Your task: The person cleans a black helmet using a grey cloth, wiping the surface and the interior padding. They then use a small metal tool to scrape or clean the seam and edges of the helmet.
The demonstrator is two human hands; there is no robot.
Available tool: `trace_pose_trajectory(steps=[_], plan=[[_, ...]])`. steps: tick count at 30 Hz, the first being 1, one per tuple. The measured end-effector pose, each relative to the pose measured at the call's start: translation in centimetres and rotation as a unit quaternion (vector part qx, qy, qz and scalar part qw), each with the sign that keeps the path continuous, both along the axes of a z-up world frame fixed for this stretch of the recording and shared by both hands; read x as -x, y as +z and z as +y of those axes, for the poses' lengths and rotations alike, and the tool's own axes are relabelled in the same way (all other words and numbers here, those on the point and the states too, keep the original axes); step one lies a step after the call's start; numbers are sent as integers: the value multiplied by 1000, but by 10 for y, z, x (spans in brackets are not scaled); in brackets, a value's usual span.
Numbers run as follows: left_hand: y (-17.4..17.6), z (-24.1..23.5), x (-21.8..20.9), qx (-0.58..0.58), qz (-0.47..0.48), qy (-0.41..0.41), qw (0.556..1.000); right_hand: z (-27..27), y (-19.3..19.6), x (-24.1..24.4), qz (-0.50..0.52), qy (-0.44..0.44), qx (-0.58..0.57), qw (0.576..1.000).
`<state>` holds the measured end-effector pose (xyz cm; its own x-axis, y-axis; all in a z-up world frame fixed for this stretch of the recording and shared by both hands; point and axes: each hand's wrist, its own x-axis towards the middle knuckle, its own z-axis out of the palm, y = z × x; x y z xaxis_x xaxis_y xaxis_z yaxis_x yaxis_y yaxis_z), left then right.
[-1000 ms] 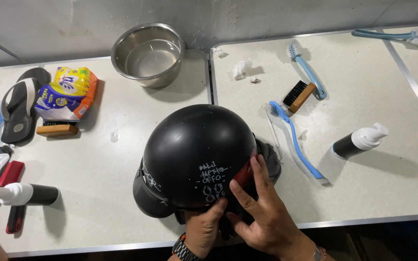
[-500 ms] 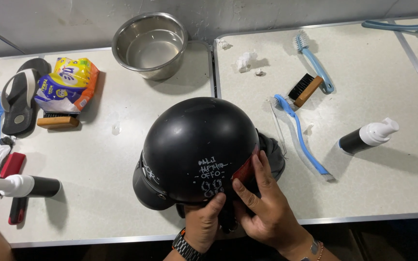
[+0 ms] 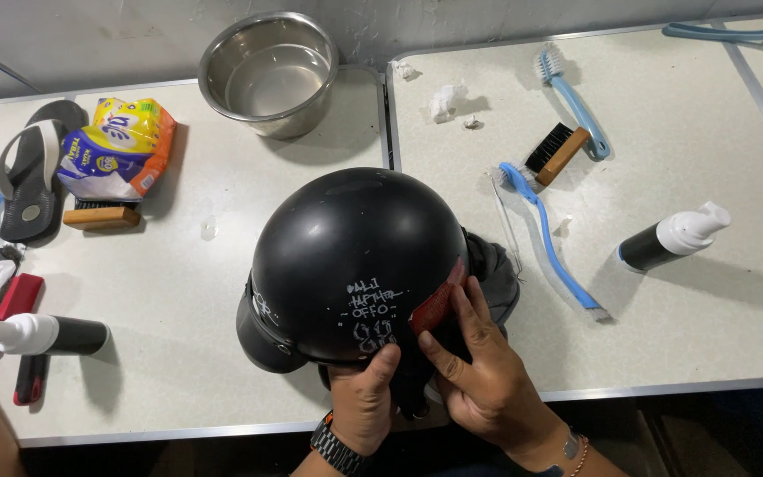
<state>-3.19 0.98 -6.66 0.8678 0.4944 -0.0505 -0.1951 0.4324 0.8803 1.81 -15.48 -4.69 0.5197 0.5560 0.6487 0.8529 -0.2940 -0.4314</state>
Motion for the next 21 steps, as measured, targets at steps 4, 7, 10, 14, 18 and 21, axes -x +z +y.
trace_pose_trajectory(steps=[4,7,10,14,18,21], plan=[[3,1,0,12,8,-7,1000,1,1,3,14,-6,10,1000],[0,0,0,29,14,3,999,4,-5,3,21,-38,9,999],[-1,-1,0,32,18,13,999,5,-1,1,22,-72,4,997],[-1,-1,0,47,30,11,998,6,10,-6,9,-72,-19,997],[-10,0,2,71,48,16,996,4,16,-13,66,-113,-16,991],[-9,1,3,60,35,6,998,4,21,-15,48,-117,-10,992]])
